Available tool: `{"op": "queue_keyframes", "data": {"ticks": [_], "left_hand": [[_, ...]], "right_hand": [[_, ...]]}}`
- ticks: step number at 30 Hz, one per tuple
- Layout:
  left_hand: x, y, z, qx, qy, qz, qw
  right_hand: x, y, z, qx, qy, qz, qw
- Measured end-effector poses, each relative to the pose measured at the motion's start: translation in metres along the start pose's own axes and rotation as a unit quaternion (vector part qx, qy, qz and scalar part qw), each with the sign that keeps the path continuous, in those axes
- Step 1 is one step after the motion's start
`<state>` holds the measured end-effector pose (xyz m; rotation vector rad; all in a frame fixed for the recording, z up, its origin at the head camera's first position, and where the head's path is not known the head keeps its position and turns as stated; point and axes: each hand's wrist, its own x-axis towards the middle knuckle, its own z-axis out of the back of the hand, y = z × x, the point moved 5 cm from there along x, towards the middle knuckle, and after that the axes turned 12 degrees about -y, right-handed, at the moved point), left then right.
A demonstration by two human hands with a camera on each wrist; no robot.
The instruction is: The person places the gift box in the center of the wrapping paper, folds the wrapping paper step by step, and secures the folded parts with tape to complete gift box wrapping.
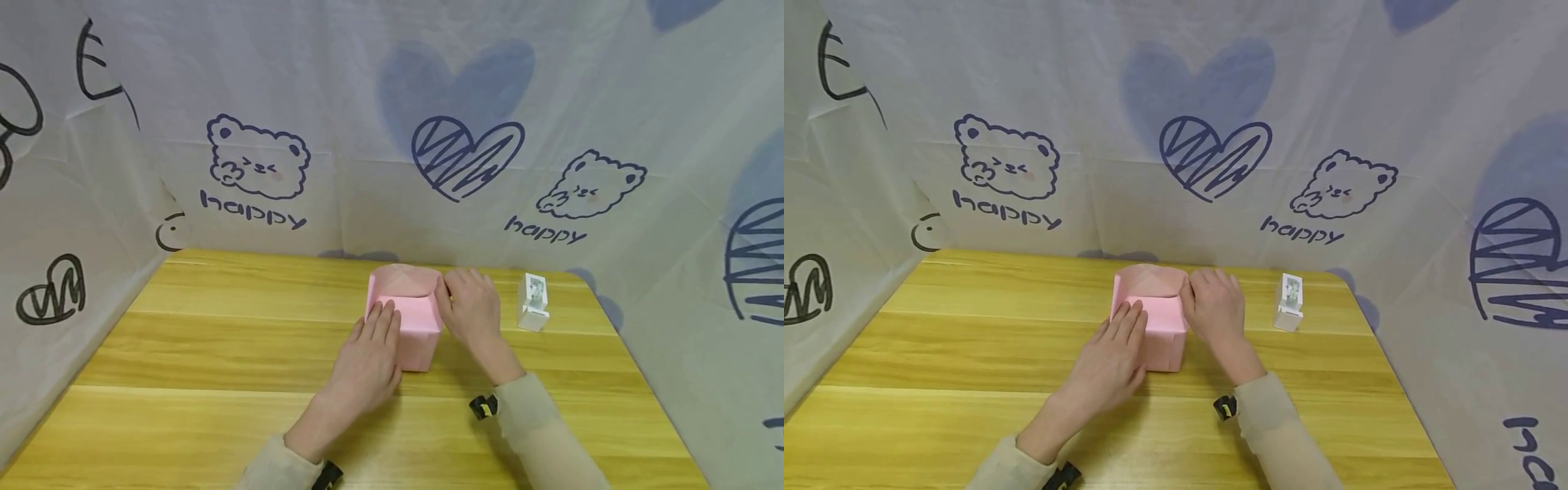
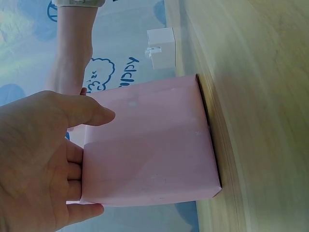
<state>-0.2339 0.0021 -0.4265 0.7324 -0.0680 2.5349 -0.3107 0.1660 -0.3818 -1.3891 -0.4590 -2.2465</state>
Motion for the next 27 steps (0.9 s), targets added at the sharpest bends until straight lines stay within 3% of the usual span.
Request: {"op": "queue_keyframes", "data": {"ticks": [4,7,12,15,18,27], "left_hand": [[0.0,0.0,0.0,0.001,-0.001,-0.001,1.0],[0.0,0.0,-0.001,0.002,-0.004,-0.002,1.0],[-0.002,0.0,-0.003,0.003,-0.011,0.0,0.9999],[-0.002,0.0,-0.003,0.001,-0.012,0.002,0.9999],[-0.002,0.001,-0.004,0.001,-0.011,0.003,0.9999],[-0.001,0.002,0.0,-0.03,-0.006,0.011,0.9995]], "right_hand": [[-0.002,-0.001,0.001,0.0,0.013,-0.009,0.9999],[-0.009,-0.002,0.001,0.007,0.043,-0.054,0.9976],[-0.029,-0.001,0.003,0.024,0.105,-0.162,0.9808],[-0.039,0.002,0.004,0.026,0.131,-0.198,0.971],[-0.044,0.006,0.004,0.021,0.14,-0.198,0.9701],[-0.046,0.011,0.003,-0.038,0.141,-0.144,0.9787]]}}
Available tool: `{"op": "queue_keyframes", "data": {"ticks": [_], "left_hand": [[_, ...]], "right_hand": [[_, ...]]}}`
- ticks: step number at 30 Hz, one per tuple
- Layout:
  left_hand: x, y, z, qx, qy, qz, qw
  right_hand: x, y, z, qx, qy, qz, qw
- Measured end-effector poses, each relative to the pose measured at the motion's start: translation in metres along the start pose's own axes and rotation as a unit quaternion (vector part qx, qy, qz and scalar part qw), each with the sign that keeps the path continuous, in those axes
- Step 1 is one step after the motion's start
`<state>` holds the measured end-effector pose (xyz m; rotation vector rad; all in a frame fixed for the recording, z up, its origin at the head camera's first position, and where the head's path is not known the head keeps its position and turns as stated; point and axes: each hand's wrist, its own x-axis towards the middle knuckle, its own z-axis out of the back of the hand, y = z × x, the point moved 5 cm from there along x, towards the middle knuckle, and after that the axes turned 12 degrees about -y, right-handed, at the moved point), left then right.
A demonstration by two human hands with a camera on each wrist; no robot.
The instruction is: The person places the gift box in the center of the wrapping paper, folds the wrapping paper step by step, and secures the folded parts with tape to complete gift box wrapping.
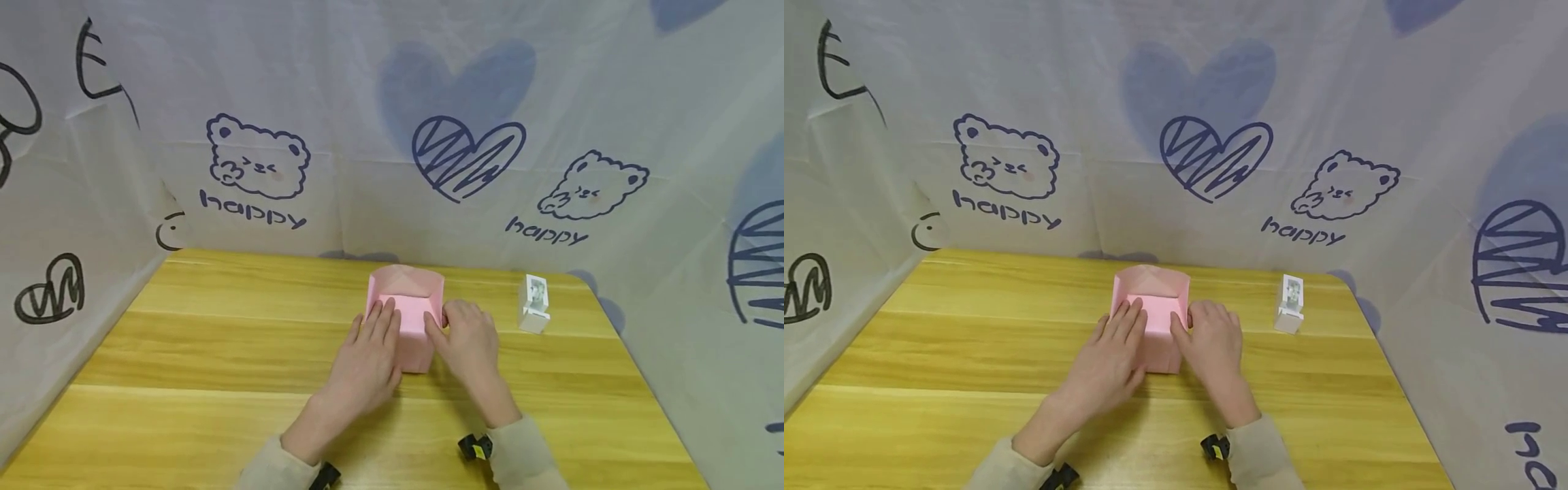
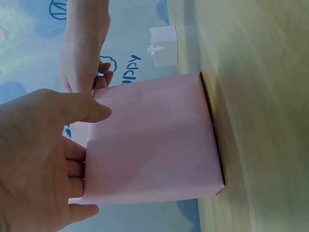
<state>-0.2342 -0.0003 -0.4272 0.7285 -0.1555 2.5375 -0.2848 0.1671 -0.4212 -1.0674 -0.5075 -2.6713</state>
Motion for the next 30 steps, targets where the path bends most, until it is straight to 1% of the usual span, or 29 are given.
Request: {"op": "queue_keyframes", "data": {"ticks": [1,3,4,6,7,8,9,11,12,13,14,15,16,17,19,21,22,24,25,27,30], "left_hand": [[0.001,0.0,0.001,-0.004,-0.005,-0.001,1.0],[0.002,0.001,0.004,-0.016,-0.026,-0.004,0.9995],[0.003,0.002,0.007,-0.024,-0.043,-0.007,0.9988],[0.005,0.004,0.013,-0.048,-0.09,-0.012,0.9947],[0.006,0.005,0.016,-0.064,-0.12,-0.015,0.9906],[0.007,0.007,0.02,-0.081,-0.154,-0.015,0.9846],[0.008,0.01,0.024,-0.093,-0.188,-0.015,0.9777],[0.009,0.018,0.029,-0.113,-0.253,-0.003,0.9609],[0.009,0.024,0.031,-0.116,-0.277,0.005,0.9537],[0.009,0.029,0.032,-0.115,-0.295,0.015,0.9484],[0.009,0.035,0.032,-0.111,-0.307,0.028,0.9449],[0.009,0.041,0.032,-0.105,-0.309,0.039,0.9444],[0.009,0.047,0.03,-0.1,-0.304,0.05,0.946],[0.009,0.052,0.028,-0.093,-0.291,0.059,0.9503],[0.009,0.059,0.023,-0.082,-0.248,0.074,0.9625],[0.01,0.064,0.016,-0.067,-0.186,0.085,0.9766],[0.01,0.065,0.013,-0.058,-0.16,0.086,0.9817],[0.011,0.066,0.008,-0.04,-0.121,0.081,0.9885],[0.012,0.066,0.006,-0.032,-0.108,0.077,0.9906],[0.013,0.066,0.003,-0.021,-0.103,0.065,0.9924],[0.013,0.066,0.001,-0.016,-0.112,0.052,0.9922]], "right_hand": [[0.0,0.0,0.0,-0.001,0.0,0.001,1.0],[0.0,0.0,0.0,0.004,0.001,0.0,1.0],[0.0,0.0,0.001,0.009,0.002,-0.003,1.0],[-0.001,-0.001,0.0,0.02,0.006,-0.01,0.9997],[-0.001,-0.002,0.001,0.026,0.007,-0.014,0.9995],[-0.001,-0.003,0.0,0.032,0.01,-0.017,0.9993],[-0.001,-0.003,0.001,0.038,0.012,-0.021,0.999],[-0.001,-0.003,0.001,0.047,0.019,-0.027,0.9983],[-0.001,-0.003,0.0,0.05,0.023,-0.031,0.998],[0.0,-0.004,0.0,0.052,0.028,-0.034,0.9977],[0.0,-0.004,0.0,0.052,0.033,-0.038,0.9974],[0.0,-0.004,0.0,0.053,0.037,-0.043,0.997],[0.001,-0.003,-0.001,0.054,0.042,-0.048,0.9965],[0.001,-0.004,-0.001,0.054,0.046,-0.052,0.9961],[0.001,-0.004,-0.001,0.057,0.055,-0.061,0.995],[0.0,-0.004,-0.002,0.061,0.061,-0.068,0.994],[0.0,-0.004,-0.002,0.061,0.065,-0.07,0.9936],[0.0,-0.005,-0.002,0.061,0.069,-0.072,0.9931],[0.0,-0.005,-0.002,0.06,0.07,-0.071,0.9932],[0.0,-0.005,-0.003,0.059,0.071,-0.067,0.9934],[0.0,-0.005,-0.003,0.062,0.07,-0.062,0.9937]]}}
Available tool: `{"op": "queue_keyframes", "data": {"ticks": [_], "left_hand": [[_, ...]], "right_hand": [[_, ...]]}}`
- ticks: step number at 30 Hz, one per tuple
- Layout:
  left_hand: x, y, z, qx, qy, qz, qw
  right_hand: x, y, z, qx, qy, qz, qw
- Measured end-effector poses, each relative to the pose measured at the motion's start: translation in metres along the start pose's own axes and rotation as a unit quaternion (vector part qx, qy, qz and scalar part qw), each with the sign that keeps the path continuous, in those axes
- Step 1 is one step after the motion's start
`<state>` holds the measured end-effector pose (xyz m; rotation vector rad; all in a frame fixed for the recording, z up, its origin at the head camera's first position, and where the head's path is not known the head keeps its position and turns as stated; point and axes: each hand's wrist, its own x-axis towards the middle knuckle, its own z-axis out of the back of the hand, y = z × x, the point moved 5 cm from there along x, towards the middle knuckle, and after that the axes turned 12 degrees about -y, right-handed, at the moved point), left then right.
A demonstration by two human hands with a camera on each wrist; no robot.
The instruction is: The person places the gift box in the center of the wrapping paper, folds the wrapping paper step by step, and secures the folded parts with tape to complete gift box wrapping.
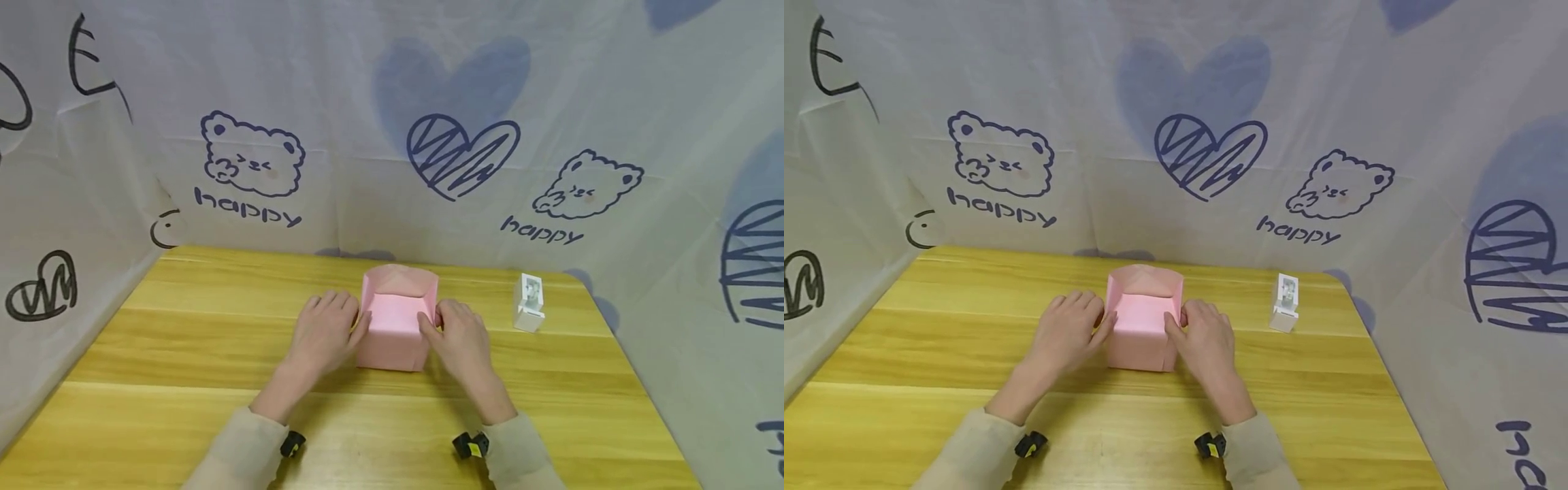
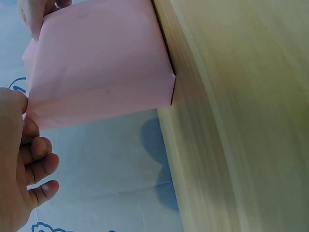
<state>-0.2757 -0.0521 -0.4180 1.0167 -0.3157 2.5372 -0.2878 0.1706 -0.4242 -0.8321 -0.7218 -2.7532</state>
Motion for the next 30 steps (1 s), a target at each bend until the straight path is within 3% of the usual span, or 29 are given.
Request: {"op": "queue_keyframes", "data": {"ticks": [9,16,22,30], "left_hand": [[0.001,-0.002,-0.003,-0.075,-0.077,-0.019,0.994],[0.008,0.0,-0.004,-0.065,-0.087,0.004,0.9941],[0.011,0.001,-0.005,-0.076,-0.12,-0.014,0.9897],[0.016,0.002,-0.006,-0.086,-0.128,-0.012,0.988]], "right_hand": [[0.0,0.0,0.001,0.006,-0.003,0.005,1.0],[0.0,0.001,0.0,0.007,-0.005,0.013,0.9999],[0.0,0.002,-0.001,0.003,-0.002,0.012,0.9999],[0.001,0.002,0.001,0.003,-0.014,0.022,0.9997]]}}
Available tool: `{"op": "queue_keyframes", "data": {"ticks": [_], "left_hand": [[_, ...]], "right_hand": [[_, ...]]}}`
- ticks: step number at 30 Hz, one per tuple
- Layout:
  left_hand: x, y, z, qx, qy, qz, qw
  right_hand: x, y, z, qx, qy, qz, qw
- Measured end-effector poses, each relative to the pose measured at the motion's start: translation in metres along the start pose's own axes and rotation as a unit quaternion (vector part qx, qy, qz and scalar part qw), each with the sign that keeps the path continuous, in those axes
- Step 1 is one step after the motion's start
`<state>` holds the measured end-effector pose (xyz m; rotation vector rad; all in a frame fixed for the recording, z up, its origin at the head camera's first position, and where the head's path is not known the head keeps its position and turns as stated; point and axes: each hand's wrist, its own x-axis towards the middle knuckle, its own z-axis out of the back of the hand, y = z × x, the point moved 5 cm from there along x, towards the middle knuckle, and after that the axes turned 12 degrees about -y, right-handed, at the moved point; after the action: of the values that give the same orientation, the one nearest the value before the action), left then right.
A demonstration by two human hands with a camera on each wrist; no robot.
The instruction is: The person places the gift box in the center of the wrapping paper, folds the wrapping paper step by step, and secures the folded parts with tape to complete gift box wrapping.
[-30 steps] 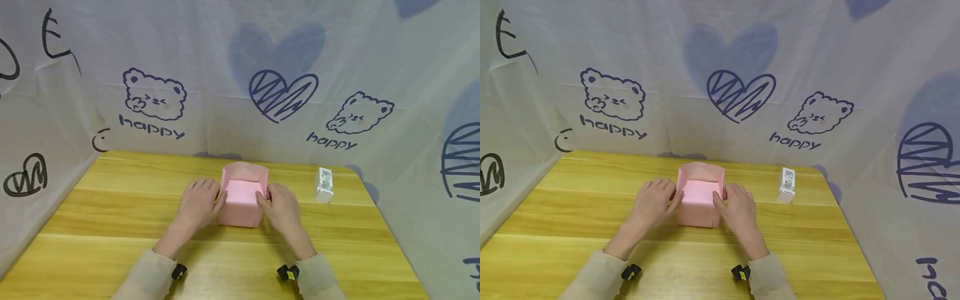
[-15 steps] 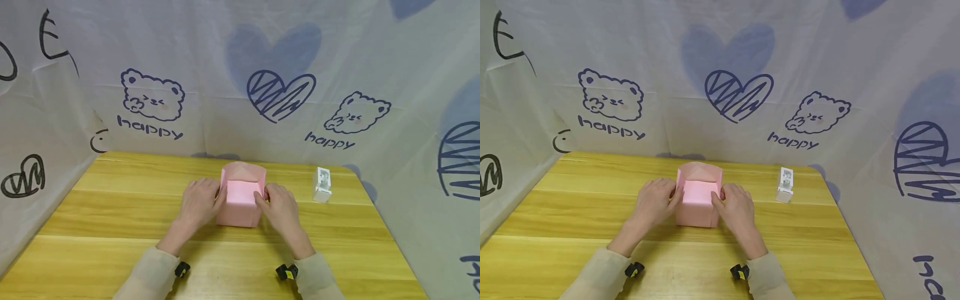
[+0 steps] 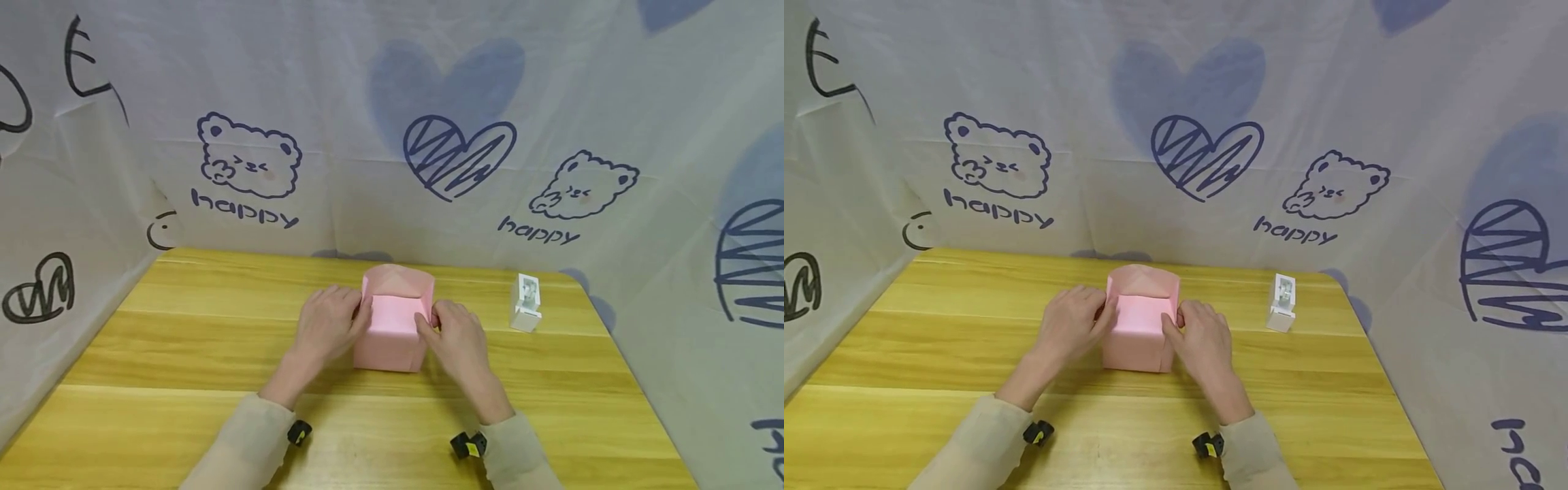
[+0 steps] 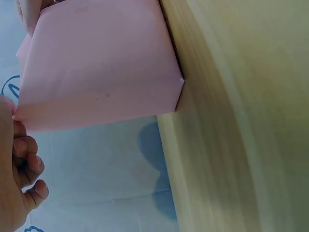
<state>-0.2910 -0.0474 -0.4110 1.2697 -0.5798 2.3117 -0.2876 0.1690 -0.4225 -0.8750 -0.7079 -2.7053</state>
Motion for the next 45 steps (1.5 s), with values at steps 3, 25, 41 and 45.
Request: {"op": "queue_keyframes", "data": {"ticks": [3,25,41,45], "left_hand": [[0.004,0.0,0.001,0.003,-0.006,0.003,1.0],[0.023,-0.002,-0.002,0.014,-0.02,-0.005,0.9997],[0.031,0.0,0.003,0.037,-0.045,-0.045,0.9973],[0.029,-0.001,0.006,0.045,-0.03,-0.039,0.9978]], "right_hand": [[0.0,0.0,0.0,0.002,0.0,0.002,1.0],[0.0,0.001,0.0,0.005,0.01,0.0,0.9999],[-0.001,0.0,0.0,0.009,0.012,-0.001,0.9999],[-0.001,0.0,0.0,0.011,0.011,-0.001,0.9999]]}}
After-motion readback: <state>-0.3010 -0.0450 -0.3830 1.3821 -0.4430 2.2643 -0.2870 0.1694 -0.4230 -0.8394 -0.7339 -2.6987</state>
